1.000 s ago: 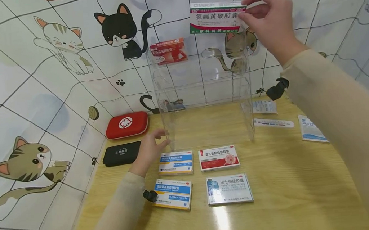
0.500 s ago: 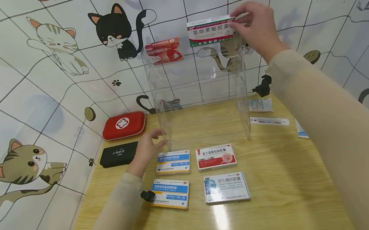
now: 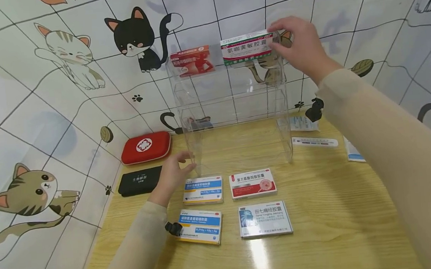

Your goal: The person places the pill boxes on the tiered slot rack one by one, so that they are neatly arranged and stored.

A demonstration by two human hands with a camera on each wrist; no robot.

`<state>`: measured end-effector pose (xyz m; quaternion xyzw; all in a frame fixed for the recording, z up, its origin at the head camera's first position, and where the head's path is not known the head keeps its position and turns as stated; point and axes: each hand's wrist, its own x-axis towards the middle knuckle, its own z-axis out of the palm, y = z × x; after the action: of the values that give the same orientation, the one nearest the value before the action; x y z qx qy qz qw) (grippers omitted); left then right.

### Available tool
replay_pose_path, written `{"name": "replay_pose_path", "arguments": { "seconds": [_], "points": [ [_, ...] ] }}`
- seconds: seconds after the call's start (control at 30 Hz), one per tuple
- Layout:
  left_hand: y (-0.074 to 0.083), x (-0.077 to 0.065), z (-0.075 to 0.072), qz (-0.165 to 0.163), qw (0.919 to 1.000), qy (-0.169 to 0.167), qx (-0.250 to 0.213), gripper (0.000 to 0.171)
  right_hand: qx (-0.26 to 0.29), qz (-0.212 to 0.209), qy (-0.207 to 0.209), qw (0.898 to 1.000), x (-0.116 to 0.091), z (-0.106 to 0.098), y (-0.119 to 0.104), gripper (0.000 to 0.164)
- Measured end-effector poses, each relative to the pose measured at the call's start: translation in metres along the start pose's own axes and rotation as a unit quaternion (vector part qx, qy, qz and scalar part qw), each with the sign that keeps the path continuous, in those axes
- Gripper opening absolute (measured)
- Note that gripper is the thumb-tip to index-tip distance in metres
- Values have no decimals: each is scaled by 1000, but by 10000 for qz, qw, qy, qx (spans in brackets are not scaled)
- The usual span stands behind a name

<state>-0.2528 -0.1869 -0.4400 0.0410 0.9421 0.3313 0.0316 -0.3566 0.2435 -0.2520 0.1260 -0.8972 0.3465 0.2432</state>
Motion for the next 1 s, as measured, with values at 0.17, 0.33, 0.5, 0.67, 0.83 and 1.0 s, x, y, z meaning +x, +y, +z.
{"name": "replay_pose_path", "arguments": {
  "seconds": [0.17,0.33,0.5,0.67,0.83,1.0],
  "points": [
    [1,3,2,95,9999,-44,-32,38,284,228,353,9987,-23,2,2,47],
    [-1,5,3,196,9998,42,-38,37,922,5,500,9945,-71,18,-4,41],
    [-8,1,5,225,9997,46,-44,35,1206,-526,-21,9913,-138,47,2,39],
    [-11,-2,6,267,9996,95,14,34,1157,-682,-683,9886,-200,76,14,37],
    [-9,-2,6,263,9996,89,11,36,1032,-757,-1671,9776,-242,93,18,36],
    [-8,-1,4,225,9997,130,49,37,863,-504,-2480,9636,-261,102,24,39]
  ]
}}
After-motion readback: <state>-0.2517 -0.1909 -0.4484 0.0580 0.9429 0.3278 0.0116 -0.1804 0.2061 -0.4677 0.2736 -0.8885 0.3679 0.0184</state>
